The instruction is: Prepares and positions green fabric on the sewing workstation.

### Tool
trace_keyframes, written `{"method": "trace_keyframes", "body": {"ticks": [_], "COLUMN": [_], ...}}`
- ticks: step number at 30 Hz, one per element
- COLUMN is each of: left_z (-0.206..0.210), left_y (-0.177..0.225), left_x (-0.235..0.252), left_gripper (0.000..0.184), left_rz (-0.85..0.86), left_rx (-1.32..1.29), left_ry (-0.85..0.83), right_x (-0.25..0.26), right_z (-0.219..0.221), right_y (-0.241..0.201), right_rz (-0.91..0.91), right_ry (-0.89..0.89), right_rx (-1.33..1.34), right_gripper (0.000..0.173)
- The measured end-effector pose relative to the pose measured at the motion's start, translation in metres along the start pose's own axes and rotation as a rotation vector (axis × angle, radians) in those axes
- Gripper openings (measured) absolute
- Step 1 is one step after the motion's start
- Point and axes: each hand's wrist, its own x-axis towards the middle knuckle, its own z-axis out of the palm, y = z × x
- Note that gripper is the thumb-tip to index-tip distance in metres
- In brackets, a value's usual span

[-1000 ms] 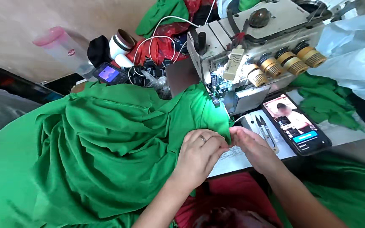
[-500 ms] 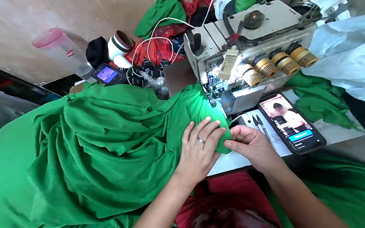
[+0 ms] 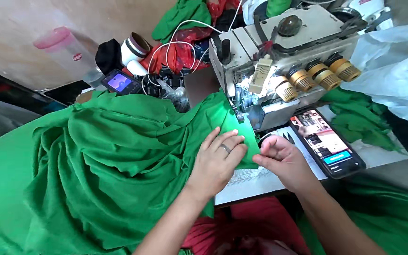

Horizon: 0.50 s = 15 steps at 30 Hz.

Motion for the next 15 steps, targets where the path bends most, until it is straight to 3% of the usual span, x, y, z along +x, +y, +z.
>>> {"method": "trace_keyframes", "body": {"ticks": [3, 6, 12, 15], "left_z": [-0.017, -0.026, -0.019, -0.017], "left_y": [-0.015, -0.034, -0.072, -0.067], "left_x": [0.02, 0.037, 0.052, 0.053], "left_gripper": [0.016, 0.017, 0.026, 0.035], "left_rz": [0.082, 0.062, -0.014, -0.179], "left_rx": [-0.046, -0.079, -0.049, -0.011], "left_ry": [-0.141, -0.243, -0.231, -0.197], "right_x": [0.019, 0.03, 0.029, 0.022], "right_z": [0.0, 0.002, 0.001, 0.003], "right_y": [0.0, 0.001, 0.005, 0.005], "right_rz": [-0.084, -0.153, -0.165, -0.174], "right_ry": [0.033, 0.032, -0.005, -0.039], "right_rx": [-0.17, -0.398, -0.523, -0.534], "right_gripper": [0.012, 0.02, 0.032, 0.035]}}
